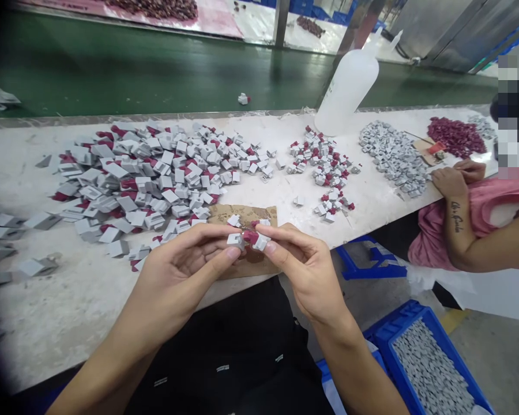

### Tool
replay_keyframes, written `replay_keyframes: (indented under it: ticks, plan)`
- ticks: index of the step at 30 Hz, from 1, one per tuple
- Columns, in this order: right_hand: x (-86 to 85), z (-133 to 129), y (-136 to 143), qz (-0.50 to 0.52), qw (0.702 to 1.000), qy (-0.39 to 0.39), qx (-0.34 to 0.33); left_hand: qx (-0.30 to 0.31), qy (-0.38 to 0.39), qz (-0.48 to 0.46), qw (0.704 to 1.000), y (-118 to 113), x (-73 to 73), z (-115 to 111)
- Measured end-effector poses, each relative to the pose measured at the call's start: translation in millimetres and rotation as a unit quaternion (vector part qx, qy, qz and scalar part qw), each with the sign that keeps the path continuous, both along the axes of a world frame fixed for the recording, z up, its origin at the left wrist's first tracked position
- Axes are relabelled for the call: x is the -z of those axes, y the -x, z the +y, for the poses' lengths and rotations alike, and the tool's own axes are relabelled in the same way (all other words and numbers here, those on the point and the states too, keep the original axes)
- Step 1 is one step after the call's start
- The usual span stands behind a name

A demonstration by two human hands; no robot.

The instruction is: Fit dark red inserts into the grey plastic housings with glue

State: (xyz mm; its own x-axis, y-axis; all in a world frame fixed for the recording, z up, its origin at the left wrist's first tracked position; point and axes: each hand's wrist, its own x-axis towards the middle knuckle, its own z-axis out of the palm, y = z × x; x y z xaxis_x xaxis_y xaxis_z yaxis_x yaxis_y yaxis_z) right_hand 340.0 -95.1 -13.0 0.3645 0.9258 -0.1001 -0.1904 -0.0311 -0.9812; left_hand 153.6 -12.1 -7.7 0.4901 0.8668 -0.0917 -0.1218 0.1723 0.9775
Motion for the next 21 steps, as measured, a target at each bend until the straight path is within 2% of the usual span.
replay_keyframes:
  ticks: [7, 10, 14, 16, 18, 21]
  plan:
    - [-2.1, -2.6, -3.1, -0.073, 0.997, -0.026, -0.022, 0.019, -0.016, 0.015, 1.0, -3.0, -2.0, -0.4]
    - [-6.5, 0.5, -2.9, -0.115, 0.992, -0.033, -0.04, 0.021, -0.073, 0.049, 0.996, -1.2, -1.1, -0.9]
    - [-13.9, 8.4, -1.4, -0.105, 0.99, -0.056, -0.074, 0.024, -0.145, 0.084, 0.986, 8.8, -5.8, 5.3]
    - [-20.6, 17.2, -2.0, -0.103, 0.988, -0.055, -0.102, 0.035, -0.17, 0.103, 0.979, 16.6, -15.6, 14.7]
    - [-29.7, 34.8, -5.3, -0.104, 0.982, -0.051, -0.146, 0.047, -0.19, 0.142, 0.97, 24.7, -32.2, 30.5]
    - [-42.8, 89.2, -16.4, -0.184, 0.963, -0.053, -0.187, 0.033, -0.236, 0.241, 0.941, 32.4, -63.1, 71.8]
